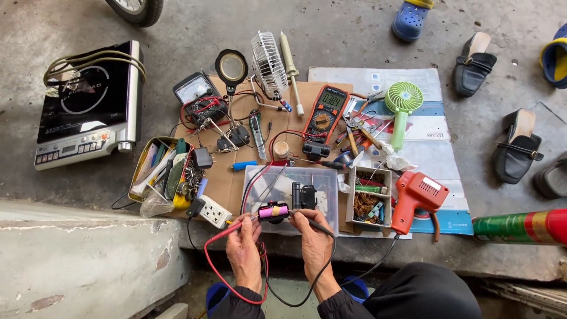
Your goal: Using a digital multimeter to measure the voltage of a battery and inspecting electronic components.
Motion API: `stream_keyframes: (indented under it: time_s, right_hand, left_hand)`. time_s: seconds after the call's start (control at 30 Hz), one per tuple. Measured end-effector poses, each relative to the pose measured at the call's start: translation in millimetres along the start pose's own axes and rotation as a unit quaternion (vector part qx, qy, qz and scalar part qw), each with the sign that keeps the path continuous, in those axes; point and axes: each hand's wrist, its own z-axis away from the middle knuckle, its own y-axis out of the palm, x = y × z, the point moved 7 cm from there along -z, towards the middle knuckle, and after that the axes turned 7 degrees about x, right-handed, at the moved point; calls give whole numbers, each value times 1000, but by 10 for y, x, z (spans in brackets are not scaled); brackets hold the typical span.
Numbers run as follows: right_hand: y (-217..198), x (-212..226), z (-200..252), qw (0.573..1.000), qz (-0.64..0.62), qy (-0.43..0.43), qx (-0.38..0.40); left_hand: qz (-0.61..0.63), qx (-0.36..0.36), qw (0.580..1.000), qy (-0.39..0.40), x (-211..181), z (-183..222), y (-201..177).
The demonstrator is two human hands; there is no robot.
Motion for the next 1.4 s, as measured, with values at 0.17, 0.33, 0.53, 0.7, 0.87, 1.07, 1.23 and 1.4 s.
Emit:
stream_keyframes:
  time_s: [0.17, 0.33, 0.53, 0.7, 0.87, 1.07, 1.23, 1.4]
  right_hand:
    - [-2, -2, -3, 1000, -1, 1, 2]
    - [-6, -4, -16, 1000, 1, -14, 11]
    - [-7, -4, -16, 1000, 4, -11, 9]
    - [-13, -6, -9, 1000, 13, -5, 6]
    - [-17, 9, -18, 1000, 9, -2, 5]
    - [-25, 11, -17, 1000, 3, -3, 9]
    - [-31, 12, -31, 1000, 6, -6, 15]
    - [-15, 45, -15, 1000, 14, 9, 12]
  left_hand:
    - [-2, 3, 1000, 7, 12, -9, -6]
    - [5, 6, 1000, 10, 57, -40, -17]
    - [1, 8, 1000, 14, 61, -49, -26]
    - [-4, 16, 1000, 23, 71, -65, -32]
    - [-11, 20, 999, 27, 54, -63, -37]
    - [-10, 22, 999, 26, 49, -45, -37]
    - [-13, 23, 999, 26, 27, -33, -29]
    - [-7, 27, 999, 21, 25, -38, -23]
